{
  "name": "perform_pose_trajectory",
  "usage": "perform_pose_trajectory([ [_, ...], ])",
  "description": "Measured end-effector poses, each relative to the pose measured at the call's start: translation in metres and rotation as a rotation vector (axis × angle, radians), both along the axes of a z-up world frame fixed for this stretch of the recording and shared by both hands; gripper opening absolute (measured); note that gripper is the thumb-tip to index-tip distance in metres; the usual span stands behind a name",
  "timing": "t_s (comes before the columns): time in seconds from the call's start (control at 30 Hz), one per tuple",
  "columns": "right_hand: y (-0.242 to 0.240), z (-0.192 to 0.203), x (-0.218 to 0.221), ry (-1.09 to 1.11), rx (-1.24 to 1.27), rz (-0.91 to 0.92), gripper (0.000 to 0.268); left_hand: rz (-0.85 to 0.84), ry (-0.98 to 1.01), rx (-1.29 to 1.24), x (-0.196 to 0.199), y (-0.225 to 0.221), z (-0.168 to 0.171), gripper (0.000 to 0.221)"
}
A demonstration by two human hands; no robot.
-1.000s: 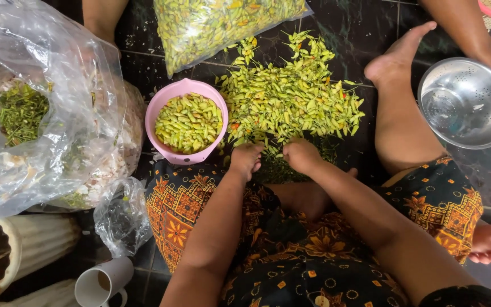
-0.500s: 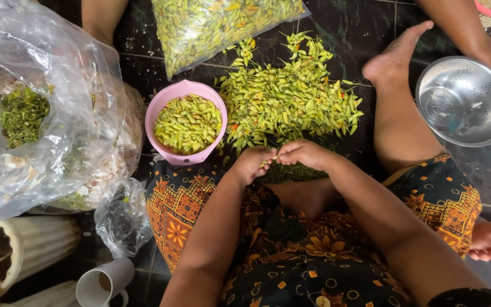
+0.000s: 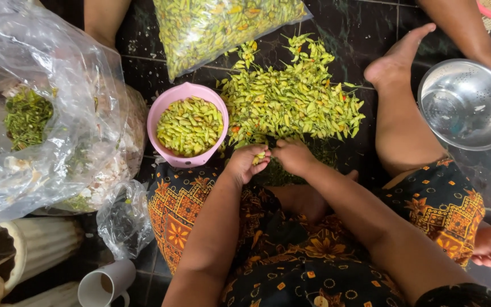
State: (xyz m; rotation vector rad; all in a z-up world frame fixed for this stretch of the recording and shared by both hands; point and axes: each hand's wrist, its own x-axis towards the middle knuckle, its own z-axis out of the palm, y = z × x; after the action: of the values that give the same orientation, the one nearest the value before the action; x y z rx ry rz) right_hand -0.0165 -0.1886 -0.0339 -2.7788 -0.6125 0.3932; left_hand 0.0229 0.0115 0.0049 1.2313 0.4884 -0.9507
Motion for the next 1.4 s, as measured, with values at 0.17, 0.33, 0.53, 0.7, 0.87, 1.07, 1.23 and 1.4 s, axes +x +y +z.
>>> perform_pose_trajectory([
  [0.17,-0.008,-0.016,0.002,0.206,0.262,-0.309,0.019,-0.001,-0.06,0.11,0.003,0.0,-0.053,0.035],
  [0.33,-0.016,0.001,-0.013,0.695,0.963,-0.843,0.023,-0.206,-0.254,0.191,-0.013,-0.01,-0.049,0.059],
  [0.53,-0.003,0.014,-0.027,0.451,0.896,-0.838,0.021,-0.406,-0.364,0.191,-0.022,-0.017,-0.057,0.035],
  [0.7,0.002,0.028,-0.027,0.149,0.19,-0.46,0.027,-0.241,-0.313,0.206,-0.017,-0.011,-0.059,0.026],
  [0.87,0.021,0.012,-0.006,0.224,0.021,-0.433,0.035,0.022,-0.286,0.148,-0.005,-0.002,-0.002,0.036],
  [1.07,0.033,-0.01,0.004,0.212,0.034,-0.586,0.036,0.043,-0.238,0.137,-0.003,0.0,-0.023,0.03],
  [1.23,0.029,0.021,-0.025,0.252,0.439,-0.761,0.037,-0.092,-0.256,0.272,-0.006,-0.004,-0.046,0.044],
  [1.4,0.022,0.011,-0.04,0.193,0.641,-0.73,0.019,-0.257,-0.333,0.283,-0.014,-0.008,-0.027,0.035],
])
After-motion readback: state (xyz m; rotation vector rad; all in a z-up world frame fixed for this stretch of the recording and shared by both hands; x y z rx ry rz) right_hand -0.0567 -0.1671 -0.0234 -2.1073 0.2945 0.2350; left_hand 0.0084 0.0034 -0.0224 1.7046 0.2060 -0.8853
